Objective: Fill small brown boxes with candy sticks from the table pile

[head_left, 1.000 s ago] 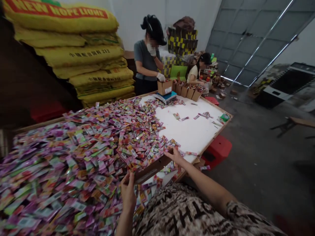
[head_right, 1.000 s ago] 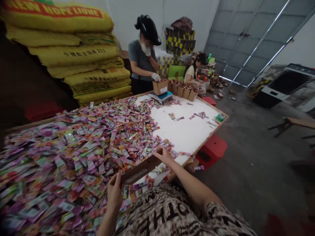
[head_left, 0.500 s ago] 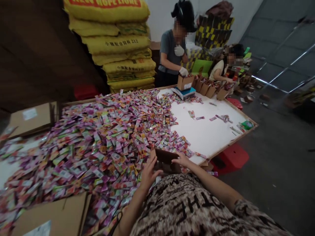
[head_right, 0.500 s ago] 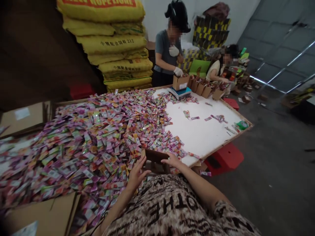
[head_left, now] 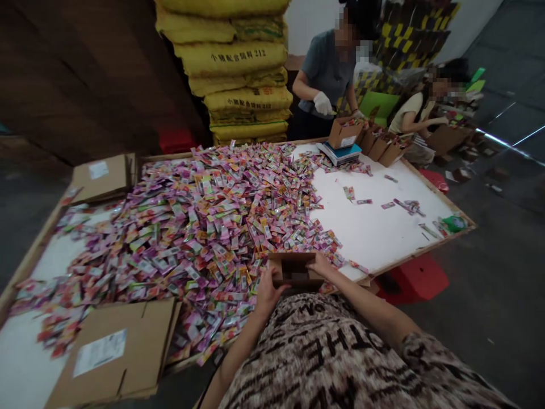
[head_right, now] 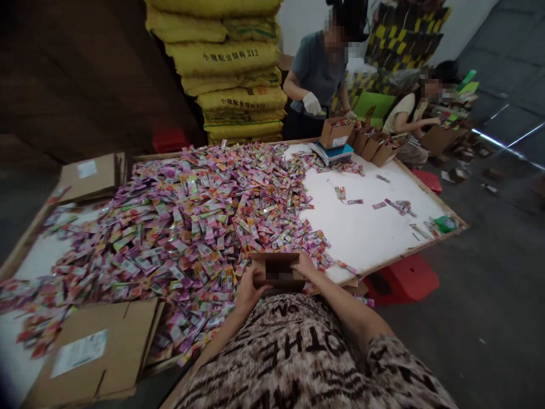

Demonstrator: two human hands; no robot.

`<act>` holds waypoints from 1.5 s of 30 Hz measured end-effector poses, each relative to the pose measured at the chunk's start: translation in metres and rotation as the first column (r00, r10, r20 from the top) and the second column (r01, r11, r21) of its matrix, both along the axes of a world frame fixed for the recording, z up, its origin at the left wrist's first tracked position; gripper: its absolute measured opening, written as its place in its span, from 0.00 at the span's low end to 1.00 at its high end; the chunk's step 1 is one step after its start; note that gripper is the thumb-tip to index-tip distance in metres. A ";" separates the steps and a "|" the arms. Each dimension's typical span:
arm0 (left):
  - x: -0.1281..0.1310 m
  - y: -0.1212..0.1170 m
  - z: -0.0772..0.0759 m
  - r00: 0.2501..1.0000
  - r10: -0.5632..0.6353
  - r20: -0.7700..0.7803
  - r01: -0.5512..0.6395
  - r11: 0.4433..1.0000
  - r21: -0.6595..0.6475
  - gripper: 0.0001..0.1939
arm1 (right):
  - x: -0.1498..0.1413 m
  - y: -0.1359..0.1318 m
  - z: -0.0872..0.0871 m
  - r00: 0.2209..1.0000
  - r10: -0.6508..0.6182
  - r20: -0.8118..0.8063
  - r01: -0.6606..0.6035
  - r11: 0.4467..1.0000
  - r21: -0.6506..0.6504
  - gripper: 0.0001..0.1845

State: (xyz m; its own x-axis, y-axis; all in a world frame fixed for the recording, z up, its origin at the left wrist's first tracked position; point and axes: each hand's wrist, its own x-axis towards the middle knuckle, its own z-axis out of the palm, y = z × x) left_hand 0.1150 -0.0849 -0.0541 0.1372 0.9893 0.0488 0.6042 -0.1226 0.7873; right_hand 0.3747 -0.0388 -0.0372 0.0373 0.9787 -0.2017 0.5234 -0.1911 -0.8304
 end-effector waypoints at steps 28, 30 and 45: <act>0.028 0.030 0.047 0.791 -0.218 -0.572 0.261 0.965 -0.007 0.14 | -0.017 -0.035 0.010 0.915 0.318 0.247 -0.327 0.945 -0.006 0.06; 0.027 0.037 0.044 0.761 -0.290 -0.580 0.361 0.933 0.006 0.13 | -0.023 -0.038 0.006 0.902 0.338 0.269 -0.359 0.933 0.031 0.05; 0.040 0.084 0.029 0.498 -0.738 -0.454 0.782 0.609 -0.131 0.49 | 0.013 -0.009 -0.003 0.915 0.394 -0.086 -0.391 0.919 0.051 0.15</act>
